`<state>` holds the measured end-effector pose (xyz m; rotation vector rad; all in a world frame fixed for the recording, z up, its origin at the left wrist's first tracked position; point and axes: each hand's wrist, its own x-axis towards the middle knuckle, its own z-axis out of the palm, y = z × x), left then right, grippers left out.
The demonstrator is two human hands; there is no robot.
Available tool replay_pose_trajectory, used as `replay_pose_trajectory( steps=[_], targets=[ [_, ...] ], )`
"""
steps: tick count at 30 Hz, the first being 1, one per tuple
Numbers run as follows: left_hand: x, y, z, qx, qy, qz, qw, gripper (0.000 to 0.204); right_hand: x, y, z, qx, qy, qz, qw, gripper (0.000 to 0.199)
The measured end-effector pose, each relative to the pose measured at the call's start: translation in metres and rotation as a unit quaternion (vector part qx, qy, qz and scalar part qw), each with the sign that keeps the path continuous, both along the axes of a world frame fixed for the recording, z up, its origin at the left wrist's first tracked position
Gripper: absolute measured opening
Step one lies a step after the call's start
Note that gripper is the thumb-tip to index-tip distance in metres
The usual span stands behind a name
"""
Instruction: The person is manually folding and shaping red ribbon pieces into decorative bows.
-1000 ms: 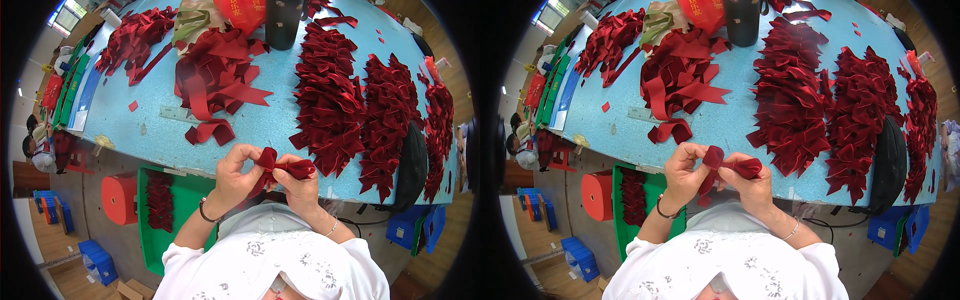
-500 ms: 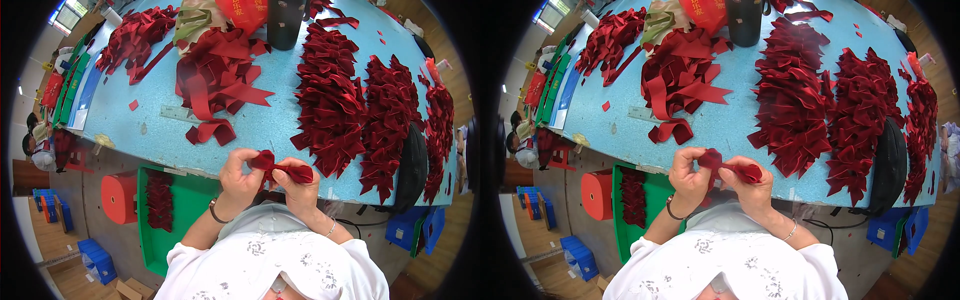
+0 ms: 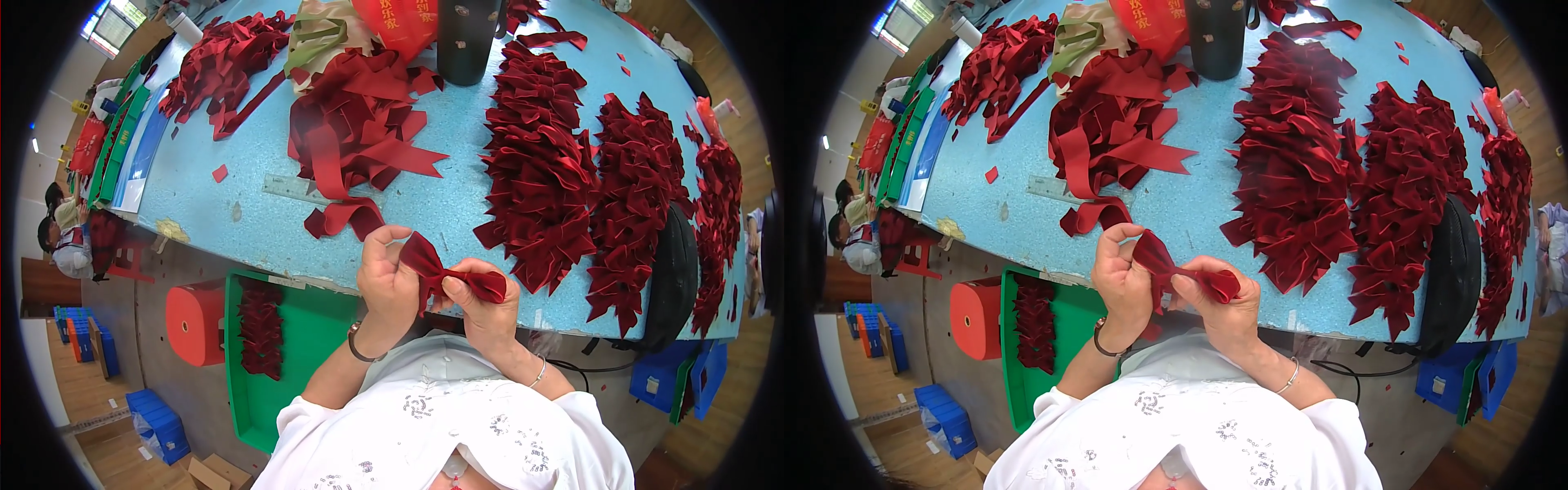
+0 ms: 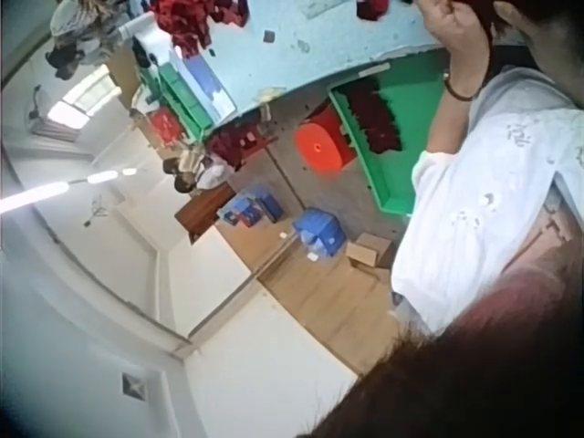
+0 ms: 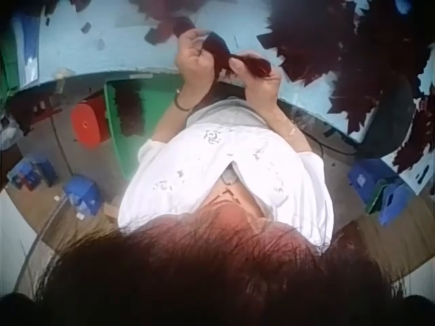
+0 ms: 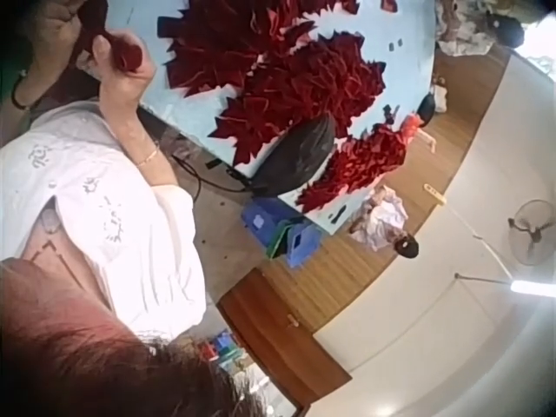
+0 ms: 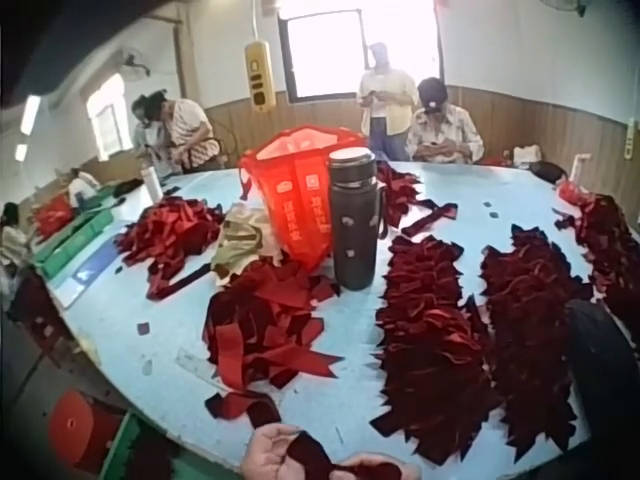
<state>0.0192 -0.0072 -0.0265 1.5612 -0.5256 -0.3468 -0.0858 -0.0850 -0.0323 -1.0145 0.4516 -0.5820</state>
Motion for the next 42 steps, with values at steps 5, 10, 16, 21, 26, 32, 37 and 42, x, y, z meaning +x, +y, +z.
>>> replay_pose_trajectory(
  steps=[5,10,16,21,26,32,37,42],
  targets=[
    [0.01,-0.006,-0.006,-0.096,0.293,-0.062,0.949,0.021,0.004,-0.003,-0.001,-0.015,-0.003,-0.008,1.0,0.015],
    [0.012,-0.004,-0.014,-0.059,0.048,-0.071,0.995,0.017,0.0,-0.002,-0.001,-0.015,0.005,-0.009,1.0,0.009],
    [0.028,0.003,-0.022,-0.023,-0.323,-0.096,0.941,0.022,0.0,0.001,-0.001,-0.041,0.011,-0.008,0.999,0.012],
    [0.022,0.002,-0.026,-0.008,-0.243,-0.04,0.969,0.02,0.0,0.001,-0.001,-0.046,0.009,0.0,0.999,0.015],
    [0.015,0.0,-0.038,-0.043,-0.196,0.03,0.979,0.02,0.001,0.002,0.002,-0.062,-0.003,-0.002,0.998,0.016],
    [0.013,-0.009,-0.017,-0.014,-0.022,0.015,1.0,0.026,0.003,-0.002,0.004,-0.039,0.001,-0.003,0.999,0.013],
    [0.038,-0.001,-0.01,0.079,-0.173,-0.139,0.972,0.04,0.001,-0.008,-0.003,-0.042,0.003,-0.035,0.999,0.014],
    [0.056,0.001,0.009,-0.078,0.024,-0.281,0.956,0.057,-0.001,-0.005,-0.008,-0.17,0.042,-0.022,0.984,0.018]
  ],
)
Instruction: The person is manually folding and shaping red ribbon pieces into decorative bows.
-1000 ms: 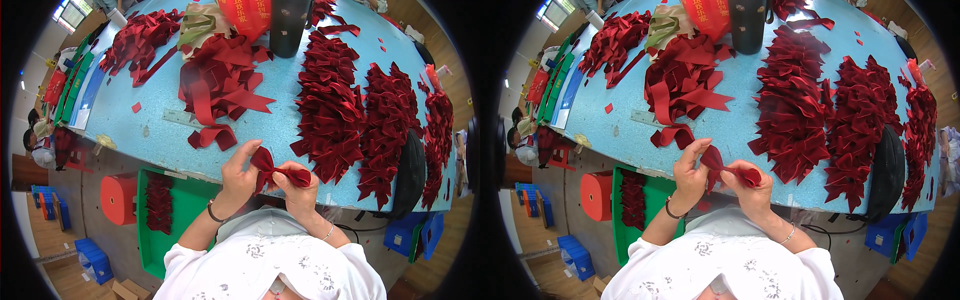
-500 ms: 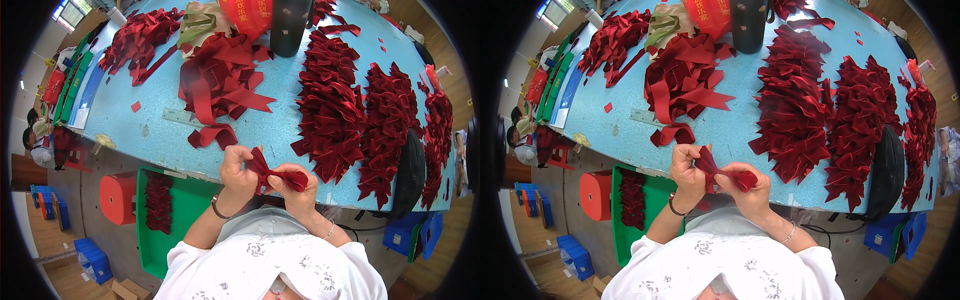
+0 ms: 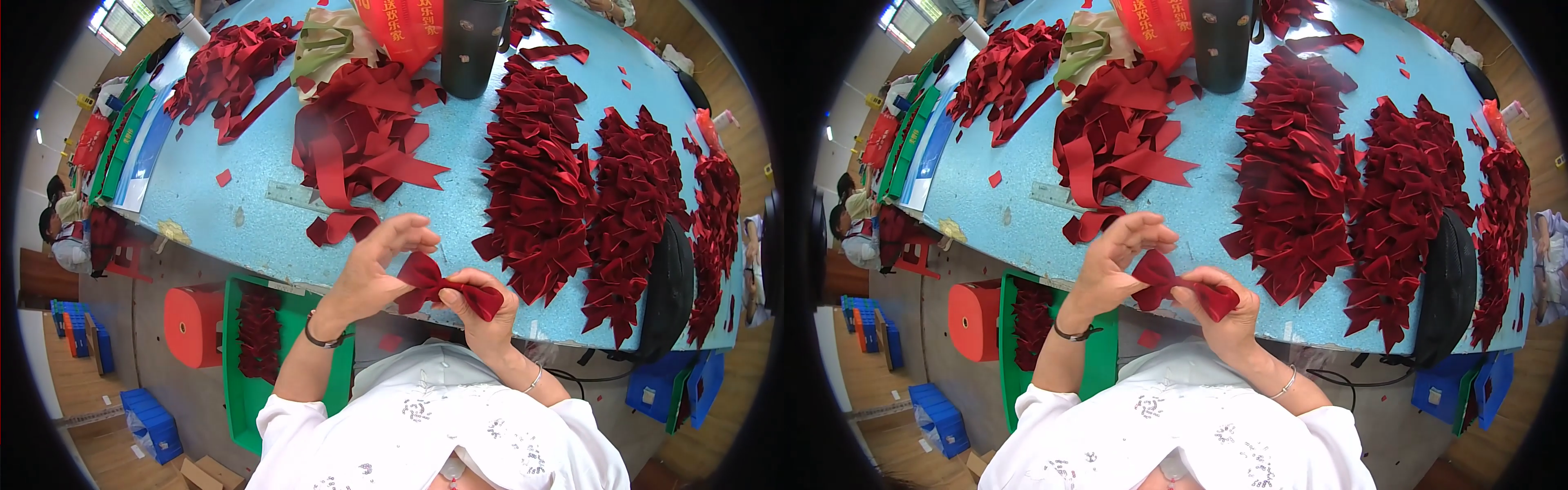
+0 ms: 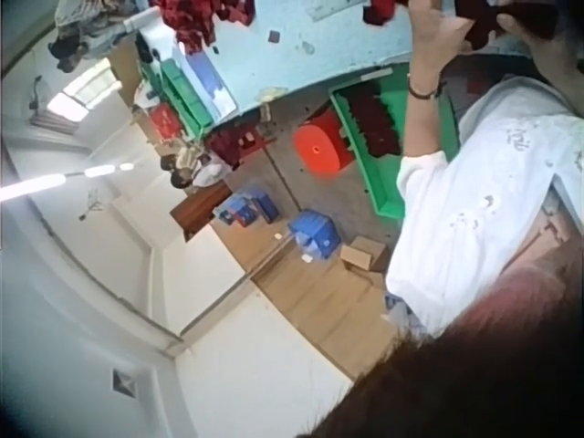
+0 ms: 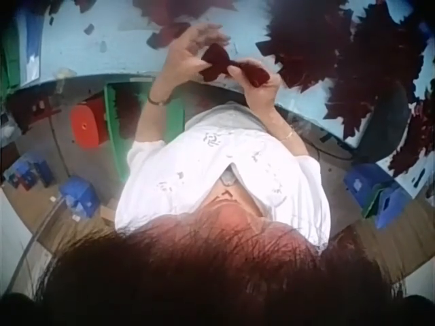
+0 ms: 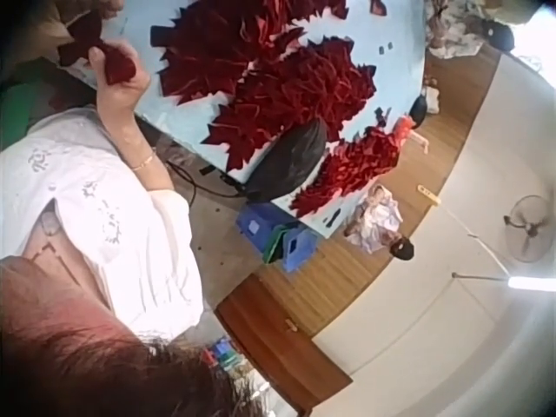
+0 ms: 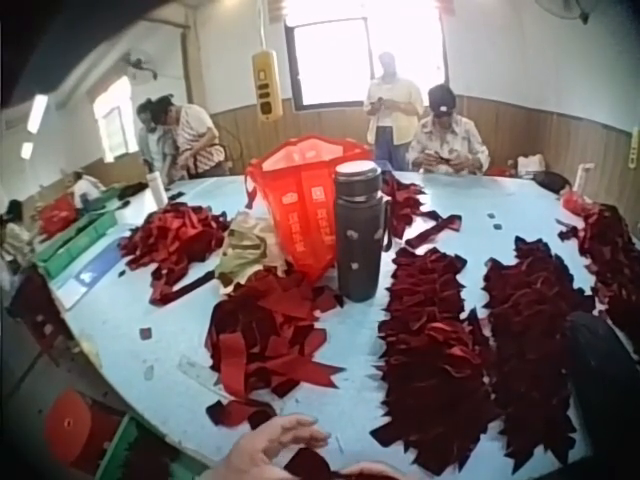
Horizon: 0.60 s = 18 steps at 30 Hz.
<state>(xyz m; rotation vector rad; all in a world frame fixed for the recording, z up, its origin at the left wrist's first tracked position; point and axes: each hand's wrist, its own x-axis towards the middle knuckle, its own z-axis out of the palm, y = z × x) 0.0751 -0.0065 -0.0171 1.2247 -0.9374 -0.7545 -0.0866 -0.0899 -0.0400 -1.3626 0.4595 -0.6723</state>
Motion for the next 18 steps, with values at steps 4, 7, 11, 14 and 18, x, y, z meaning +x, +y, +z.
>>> replay_pose_trajectory(
  steps=[4,7,11,14,18],
  targets=[
    [0.015,0.018,0.01,0.057,0.018,-0.045,0.997,0.058,0.0,0.0,-0.002,-0.07,-0.025,-0.015,0.997,0.018],
    [0.021,0.025,0.01,0.088,0.009,-0.085,0.993,0.054,0.0,-0.005,-0.002,-0.042,-0.034,-0.035,0.998,0.019],
    [0.022,0.021,0.011,0.142,0.178,-0.065,0.971,0.038,0.001,-0.004,0.002,-0.148,-0.033,-0.042,0.988,0.02],
    [0.018,0.012,0.016,0.209,0.112,-0.106,0.966,0.025,0.0,-0.004,0.003,-0.209,-0.025,-0.039,0.977,0.02],
    [0.014,0.007,0.018,0.169,0.045,-0.061,0.983,0.019,-0.003,-0.003,0.001,-0.207,-0.003,-0.038,0.978,0.02]
  ],
)
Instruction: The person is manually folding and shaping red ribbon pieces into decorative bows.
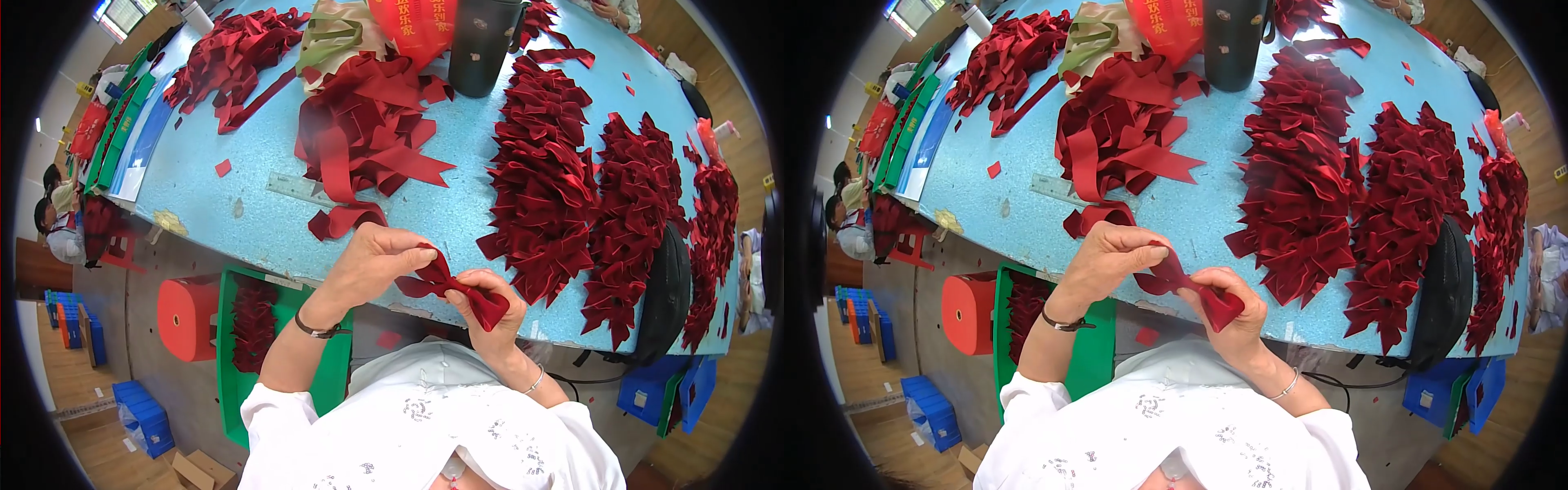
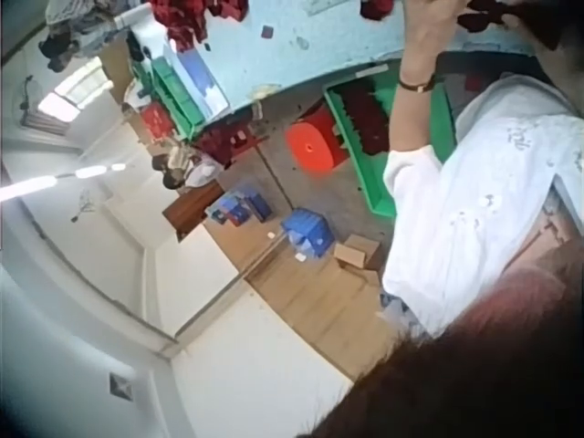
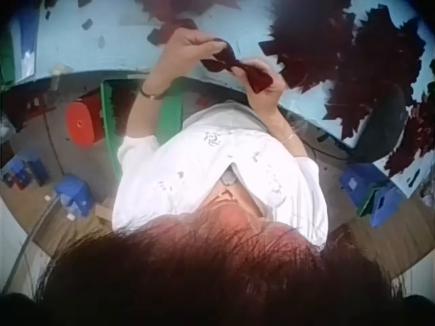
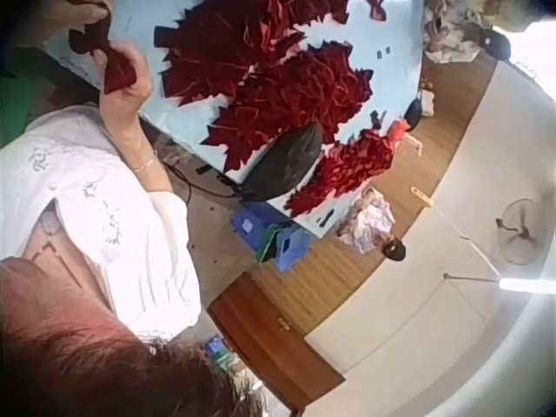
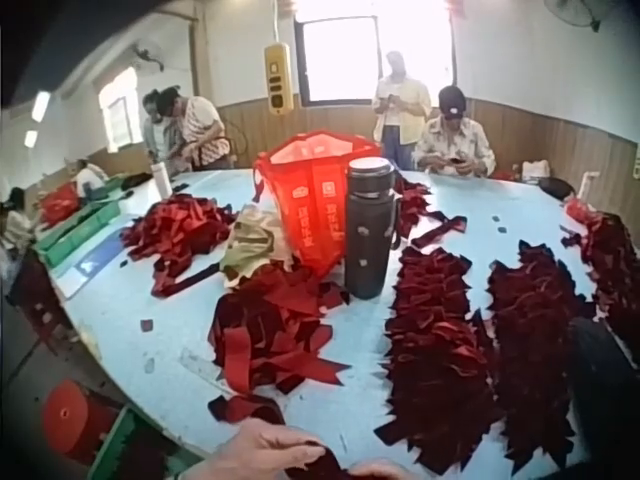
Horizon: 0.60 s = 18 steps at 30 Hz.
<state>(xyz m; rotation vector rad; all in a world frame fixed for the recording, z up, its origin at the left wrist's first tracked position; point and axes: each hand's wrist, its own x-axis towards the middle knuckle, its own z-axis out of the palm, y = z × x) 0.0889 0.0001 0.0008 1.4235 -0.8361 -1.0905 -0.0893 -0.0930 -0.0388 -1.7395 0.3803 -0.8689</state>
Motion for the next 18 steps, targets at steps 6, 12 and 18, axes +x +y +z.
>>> replay_pose_trajectory(
  steps=[6,12,18],
  targets=[
    [-0.01,-0.014,0.002,-0.001,-0.008,0.049,0.999,0.017,-0.003,0.0,-0.004,0.065,0.031,0.0,0.997,0.018],
    [0.004,-0.021,-0.003,-0.11,0.054,0.222,0.967,0.019,-0.003,-0.003,-0.006,0.198,-0.02,0.01,0.98,0.021],
    [-0.02,-0.015,0.003,-0.094,0.11,0.194,0.97,0.024,-0.003,-0.008,-0.016,0.135,-0.04,-0.043,0.989,0.023]
  ],
)
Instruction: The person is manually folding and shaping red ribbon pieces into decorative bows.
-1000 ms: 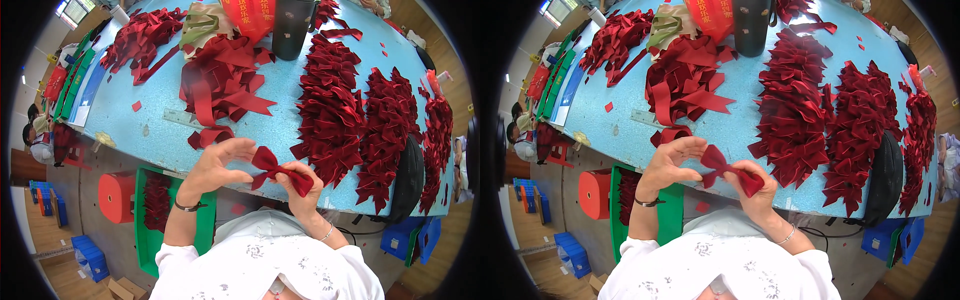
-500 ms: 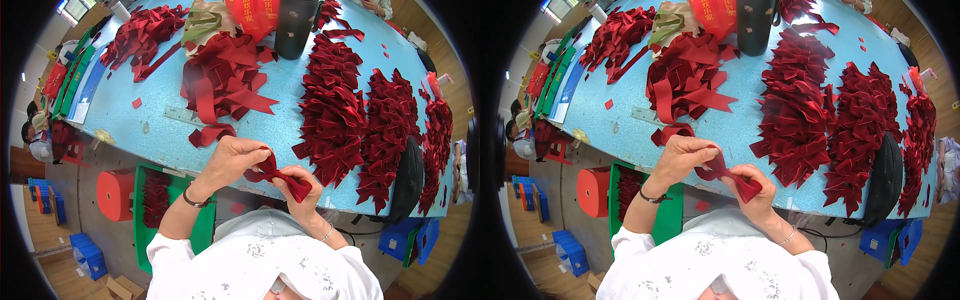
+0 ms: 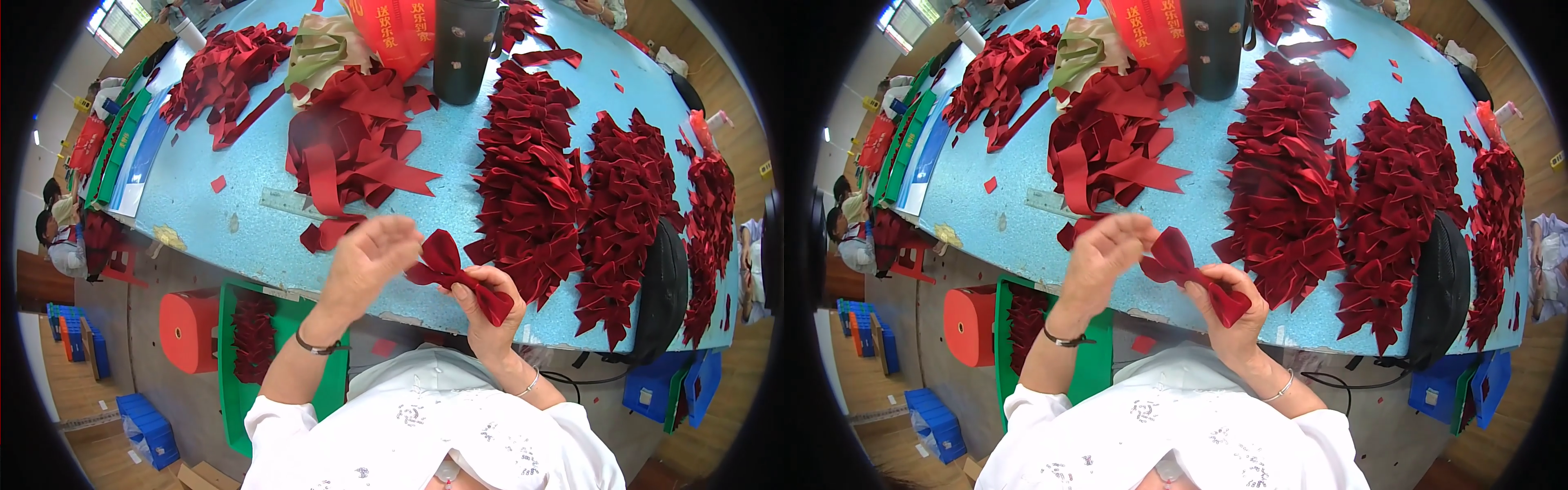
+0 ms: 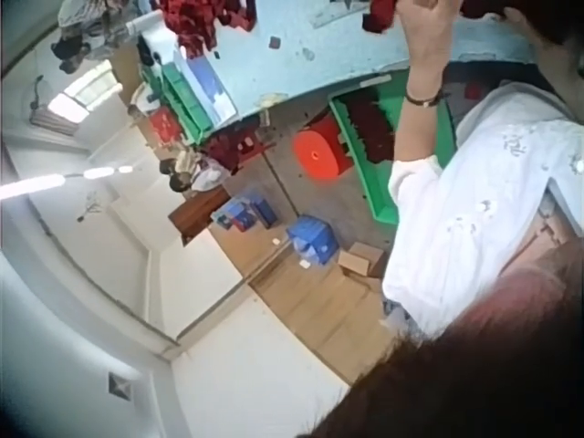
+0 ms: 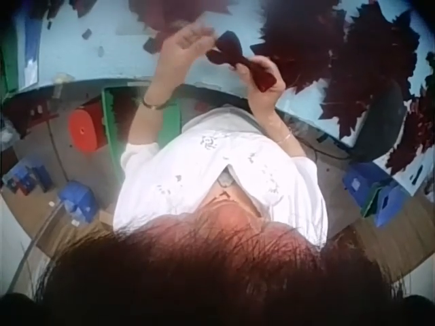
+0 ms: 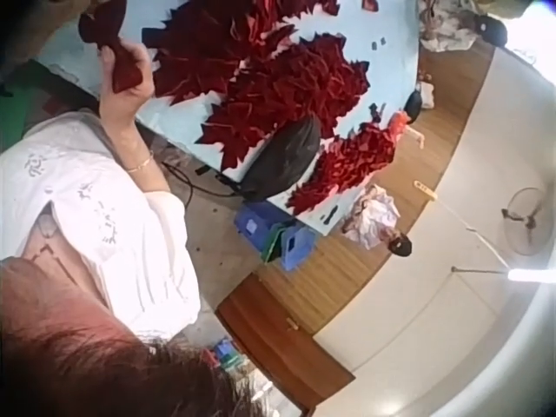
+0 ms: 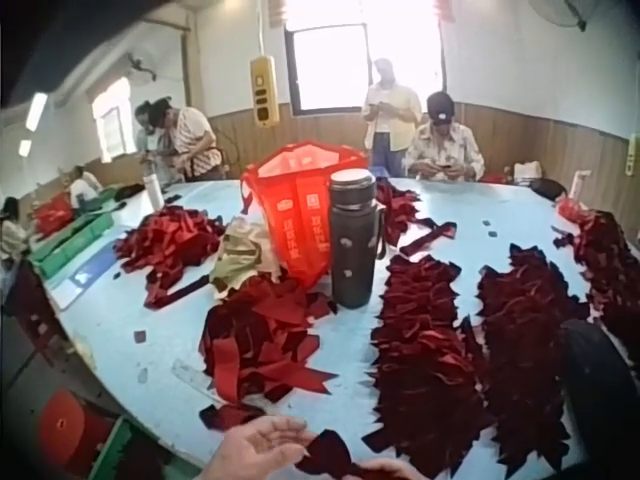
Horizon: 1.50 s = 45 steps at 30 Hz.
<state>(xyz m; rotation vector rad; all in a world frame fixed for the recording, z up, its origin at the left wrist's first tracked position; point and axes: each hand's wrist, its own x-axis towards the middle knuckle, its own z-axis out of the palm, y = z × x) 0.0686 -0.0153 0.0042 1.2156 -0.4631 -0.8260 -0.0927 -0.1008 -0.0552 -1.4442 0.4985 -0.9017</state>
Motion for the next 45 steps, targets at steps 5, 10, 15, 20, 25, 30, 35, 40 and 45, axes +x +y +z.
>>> replay_pose_trajectory(
  steps=[5,10,15,20,25,30,35,40,45],
  targets=[
    [-0.023,0.007,-0.008,-0.041,0.045,-0.062,0.996,0.024,0.0,0.01,0.018,-0.082,0.027,-0.008,0.996,0.026],
    [-0.018,0.012,-0.005,-0.042,-0.092,-0.022,0.995,0.031,-0.01,0.003,0.03,-0.157,-0.017,0.08,0.984,0.037],
    [-0.021,0.021,-0.001,0.0,-0.354,-0.045,0.934,0.034,-0.019,-0.017,0.039,-0.214,-0.006,0.07,0.974,0.039],
    [-0.042,0.019,0.002,-0.034,-0.388,0.013,0.921,0.027,-0.012,-0.011,0.049,-0.223,0.021,0.108,0.969,0.034],
    [-0.038,0.022,-0.005,-0.086,-0.494,0.022,0.865,0.026,-0.014,-0.01,0.037,-0.302,-0.021,0.075,0.95,0.032],
    [-0.039,0.028,-0.015,-0.1,-0.423,0.004,0.901,0.024,-0.017,-0.009,0.04,-0.421,-0.033,0.057,0.905,0.03],
    [-0.038,0.027,-0.022,-0.101,-0.287,-0.024,0.952,0.025,-0.011,-0.005,0.043,-0.382,-0.072,0.094,0.916,0.03],
    [-0.029,0.032,-0.029,-0.108,-0.156,-0.05,0.981,0.024,-0.012,-0.016,0.038,-0.283,-0.058,0.08,0.954,0.028],
    [-0.026,0.029,-0.029,-0.105,-0.146,-0.086,0.98,0.022,-0.011,-0.028,0.042,-0.343,-0.029,0.093,0.934,0.025]
  ],
)
